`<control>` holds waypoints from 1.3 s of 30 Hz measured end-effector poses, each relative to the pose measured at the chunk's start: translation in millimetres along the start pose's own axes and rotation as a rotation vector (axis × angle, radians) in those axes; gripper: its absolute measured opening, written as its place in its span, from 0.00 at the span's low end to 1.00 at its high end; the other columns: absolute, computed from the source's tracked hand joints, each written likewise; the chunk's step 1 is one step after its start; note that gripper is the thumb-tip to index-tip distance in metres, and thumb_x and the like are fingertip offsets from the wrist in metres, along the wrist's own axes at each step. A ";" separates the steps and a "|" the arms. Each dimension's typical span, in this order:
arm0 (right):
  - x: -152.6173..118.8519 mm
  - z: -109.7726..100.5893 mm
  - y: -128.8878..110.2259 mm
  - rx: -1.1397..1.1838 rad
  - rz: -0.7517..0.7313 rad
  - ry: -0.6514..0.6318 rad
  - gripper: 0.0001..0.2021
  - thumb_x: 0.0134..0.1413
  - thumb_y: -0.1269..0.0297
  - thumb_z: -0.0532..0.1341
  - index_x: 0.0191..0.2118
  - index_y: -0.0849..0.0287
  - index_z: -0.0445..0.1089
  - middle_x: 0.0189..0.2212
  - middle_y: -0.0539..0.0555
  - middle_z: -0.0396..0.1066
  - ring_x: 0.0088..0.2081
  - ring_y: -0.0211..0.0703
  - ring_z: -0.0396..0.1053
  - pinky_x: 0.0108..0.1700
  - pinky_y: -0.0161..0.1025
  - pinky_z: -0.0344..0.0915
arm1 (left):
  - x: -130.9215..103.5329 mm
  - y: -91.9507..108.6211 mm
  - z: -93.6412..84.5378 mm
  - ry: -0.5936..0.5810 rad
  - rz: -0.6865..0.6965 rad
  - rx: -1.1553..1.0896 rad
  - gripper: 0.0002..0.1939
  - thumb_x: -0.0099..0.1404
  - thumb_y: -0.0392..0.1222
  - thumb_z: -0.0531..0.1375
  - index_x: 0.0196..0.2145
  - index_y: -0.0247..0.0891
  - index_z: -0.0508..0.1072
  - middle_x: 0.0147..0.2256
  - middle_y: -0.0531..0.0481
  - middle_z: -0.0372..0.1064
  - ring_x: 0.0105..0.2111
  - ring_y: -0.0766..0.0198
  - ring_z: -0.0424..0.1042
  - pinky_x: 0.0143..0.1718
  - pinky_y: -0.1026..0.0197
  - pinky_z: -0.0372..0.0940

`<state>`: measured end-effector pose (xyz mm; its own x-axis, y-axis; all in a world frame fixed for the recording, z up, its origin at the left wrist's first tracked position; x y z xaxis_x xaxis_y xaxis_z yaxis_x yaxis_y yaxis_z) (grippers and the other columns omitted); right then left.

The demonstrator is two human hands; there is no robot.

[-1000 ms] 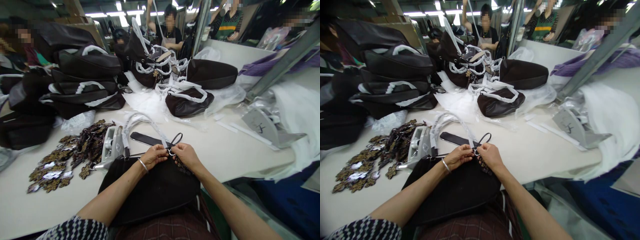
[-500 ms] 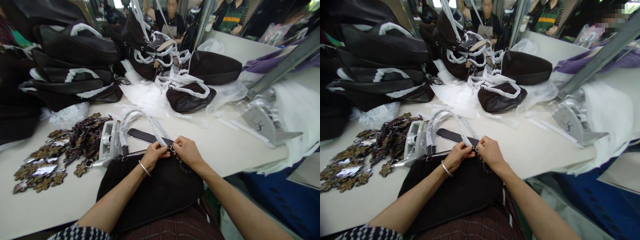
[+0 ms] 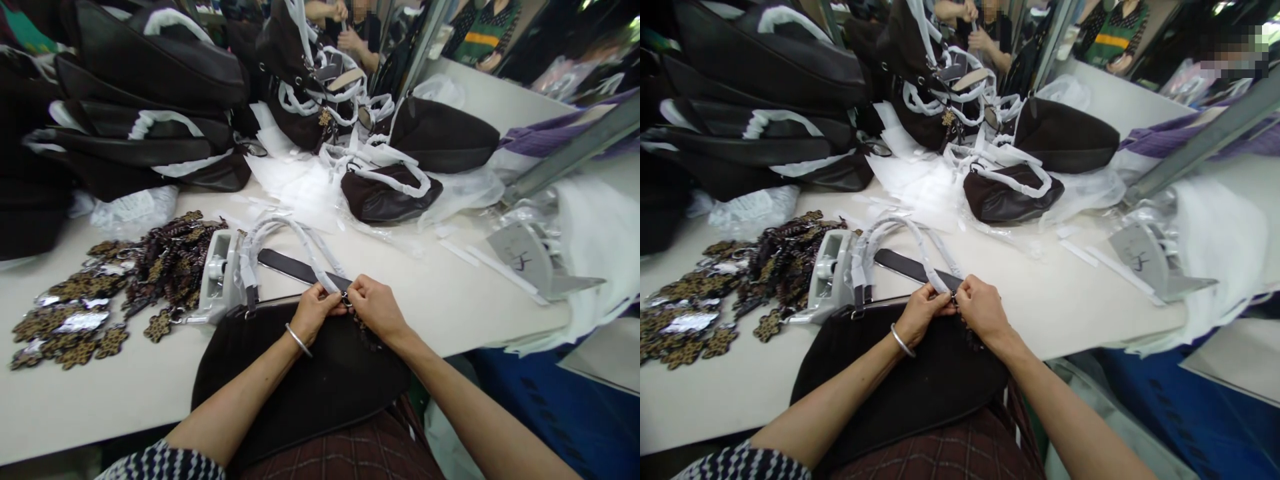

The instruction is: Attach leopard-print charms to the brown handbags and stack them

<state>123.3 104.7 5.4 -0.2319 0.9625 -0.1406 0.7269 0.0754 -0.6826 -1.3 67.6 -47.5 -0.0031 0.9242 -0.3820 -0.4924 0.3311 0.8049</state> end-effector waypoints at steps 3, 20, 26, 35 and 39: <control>4.2 3.1 3.5 0.024 0.038 -0.093 0.07 0.54 0.65 0.55 0.27 0.57 0.67 0.18 0.48 0.70 0.20 0.38 0.68 0.24 0.31 0.59 | 1.0 -1.7 -0.6 -0.028 0.022 0.001 0.18 0.52 0.43 0.69 0.38 0.32 0.72 0.34 0.51 0.71 0.29 0.69 0.73 0.33 0.63 0.74; 9.5 -13.7 -11.5 0.019 -0.066 0.061 0.11 0.52 0.69 0.55 0.40 0.58 0.70 0.18 0.44 0.66 0.21 0.36 0.64 0.28 0.32 0.56 | -3.1 7.1 2.9 -0.065 0.062 0.032 0.19 0.50 0.39 0.70 0.38 0.31 0.71 0.33 0.50 0.73 0.31 0.67 0.73 0.35 0.64 0.73; 30.0 -23.9 -7.6 -0.134 0.107 -0.414 0.06 0.45 0.68 0.62 0.30 0.61 0.75 0.22 0.49 0.71 0.25 0.36 0.65 0.25 0.31 0.54 | -0.1 9.5 -1.3 -0.027 0.094 0.070 0.15 0.51 0.40 0.68 0.34 0.31 0.69 0.29 0.51 0.72 0.25 0.68 0.73 0.31 0.64 0.72; 31.7 -21.1 -14.9 0.073 0.275 -0.511 0.06 0.43 0.66 0.62 0.21 0.60 0.66 0.12 0.44 0.58 0.15 0.31 0.53 0.18 0.30 0.46 | -3.1 20.2 -1.7 -0.071 0.103 0.058 0.18 0.52 0.41 0.68 0.39 0.32 0.72 0.30 0.51 0.73 0.26 0.67 0.73 0.33 0.62 0.71; 0.6 -13.3 -19.6 0.647 0.464 -0.532 0.09 0.44 0.62 0.64 0.27 0.59 0.63 0.21 0.49 0.68 0.22 0.35 0.65 0.25 0.32 0.62 | -3.1 26.0 -3.7 -0.102 0.105 0.082 0.15 0.52 0.42 0.68 0.37 0.32 0.74 0.30 0.50 0.73 0.26 0.68 0.71 0.34 0.63 0.68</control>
<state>117.5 107.3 28.3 -0.3897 0.6035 -0.6956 0.3593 -0.5958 -0.7182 -17.3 72.7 -27.1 0.0392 0.9677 -0.2492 -0.4213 0.2421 0.8740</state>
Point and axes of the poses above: each hand's wrist, its own x-axis towards the middle knuckle, its own z-axis out of the palm, y = z × x, the point moved 5 cm from there along x, towards the middle knuckle
